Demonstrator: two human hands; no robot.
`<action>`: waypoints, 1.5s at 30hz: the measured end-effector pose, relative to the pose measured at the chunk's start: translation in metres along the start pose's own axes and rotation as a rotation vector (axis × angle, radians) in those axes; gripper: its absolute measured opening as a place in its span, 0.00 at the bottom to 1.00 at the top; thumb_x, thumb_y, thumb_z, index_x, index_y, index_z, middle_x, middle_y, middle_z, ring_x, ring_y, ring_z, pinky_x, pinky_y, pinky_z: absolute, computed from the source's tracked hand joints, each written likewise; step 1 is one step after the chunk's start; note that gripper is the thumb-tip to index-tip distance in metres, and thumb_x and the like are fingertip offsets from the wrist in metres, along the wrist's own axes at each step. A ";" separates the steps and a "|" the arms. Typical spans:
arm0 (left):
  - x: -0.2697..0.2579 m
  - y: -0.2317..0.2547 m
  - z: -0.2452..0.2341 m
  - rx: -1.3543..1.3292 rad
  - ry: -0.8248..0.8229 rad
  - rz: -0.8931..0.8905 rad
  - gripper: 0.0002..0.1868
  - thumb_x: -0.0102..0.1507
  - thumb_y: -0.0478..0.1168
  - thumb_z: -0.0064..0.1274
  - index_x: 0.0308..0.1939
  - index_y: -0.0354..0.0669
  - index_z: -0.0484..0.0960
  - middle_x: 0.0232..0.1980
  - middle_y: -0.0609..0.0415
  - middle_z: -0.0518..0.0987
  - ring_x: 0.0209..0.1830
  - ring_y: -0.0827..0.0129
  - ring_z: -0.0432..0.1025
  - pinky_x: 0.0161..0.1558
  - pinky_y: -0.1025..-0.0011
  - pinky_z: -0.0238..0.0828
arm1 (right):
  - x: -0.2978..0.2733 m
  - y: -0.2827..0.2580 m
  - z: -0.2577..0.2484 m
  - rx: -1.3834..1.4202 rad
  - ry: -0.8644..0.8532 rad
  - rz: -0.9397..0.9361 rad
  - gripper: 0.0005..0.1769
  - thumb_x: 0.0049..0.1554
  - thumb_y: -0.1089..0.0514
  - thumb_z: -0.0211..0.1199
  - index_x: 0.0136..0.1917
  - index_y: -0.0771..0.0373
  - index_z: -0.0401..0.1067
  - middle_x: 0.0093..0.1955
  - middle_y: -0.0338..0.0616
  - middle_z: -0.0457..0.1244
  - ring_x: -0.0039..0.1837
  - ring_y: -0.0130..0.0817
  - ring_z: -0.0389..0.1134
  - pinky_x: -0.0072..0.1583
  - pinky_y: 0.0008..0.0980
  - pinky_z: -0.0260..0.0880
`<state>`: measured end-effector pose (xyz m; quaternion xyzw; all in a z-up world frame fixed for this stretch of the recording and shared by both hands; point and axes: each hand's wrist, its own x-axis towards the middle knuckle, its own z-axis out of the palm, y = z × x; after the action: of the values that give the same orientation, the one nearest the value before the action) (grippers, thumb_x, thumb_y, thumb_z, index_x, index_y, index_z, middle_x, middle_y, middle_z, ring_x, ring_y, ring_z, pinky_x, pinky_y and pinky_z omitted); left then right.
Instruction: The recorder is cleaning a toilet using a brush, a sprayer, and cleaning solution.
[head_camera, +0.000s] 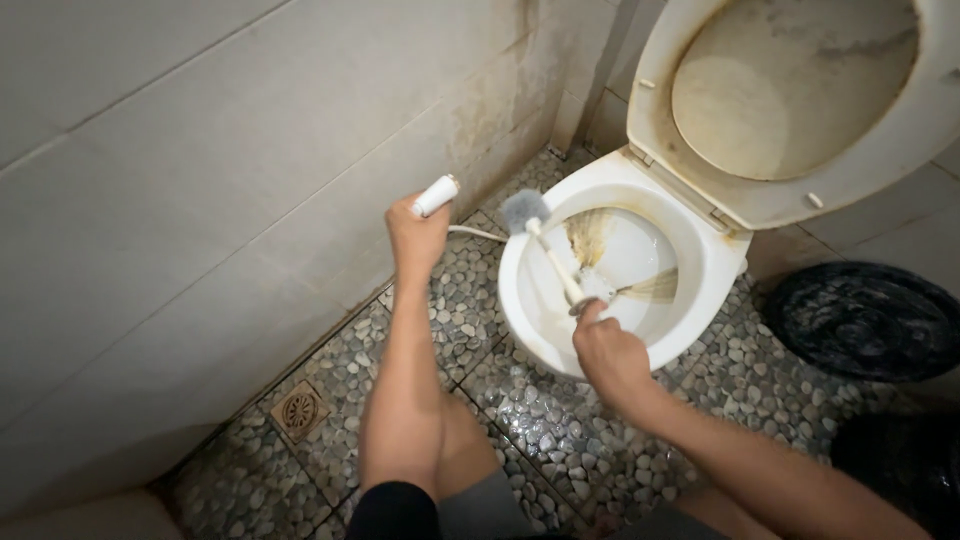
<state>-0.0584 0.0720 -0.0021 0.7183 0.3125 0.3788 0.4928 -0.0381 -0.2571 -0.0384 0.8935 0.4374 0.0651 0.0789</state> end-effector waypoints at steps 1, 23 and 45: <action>-0.001 0.000 0.000 -0.002 -0.013 0.036 0.09 0.58 0.37 0.59 0.28 0.32 0.82 0.19 0.56 0.71 0.23 0.80 0.63 0.25 0.70 0.63 | 0.003 0.000 0.002 -0.015 0.031 0.012 0.24 0.55 0.67 0.58 0.63 0.80 0.67 0.30 0.52 0.68 0.26 0.39 0.69 0.25 0.33 0.65; -0.005 0.021 0.010 -0.011 -0.044 0.050 0.09 0.59 0.37 0.59 0.30 0.31 0.83 0.20 0.58 0.71 0.24 0.81 0.63 0.26 0.71 0.63 | 0.026 0.008 0.020 0.063 -0.081 0.113 0.31 0.55 0.65 0.56 0.70 0.80 0.58 0.35 0.56 0.68 0.29 0.43 0.72 0.27 0.38 0.70; 0.002 0.012 0.048 0.083 -0.160 0.191 0.11 0.60 0.36 0.59 0.29 0.30 0.79 0.19 0.48 0.67 0.23 0.77 0.59 0.27 0.66 0.62 | -0.066 0.149 -0.036 0.384 -0.251 0.722 0.22 0.68 0.46 0.44 0.56 0.64 0.70 0.38 0.61 0.70 0.43 0.61 0.72 0.49 0.58 0.70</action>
<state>-0.0159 0.0470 -0.0014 0.7926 0.2179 0.3521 0.4475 0.0304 -0.3964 0.0237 0.9887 0.0877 -0.1032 -0.0641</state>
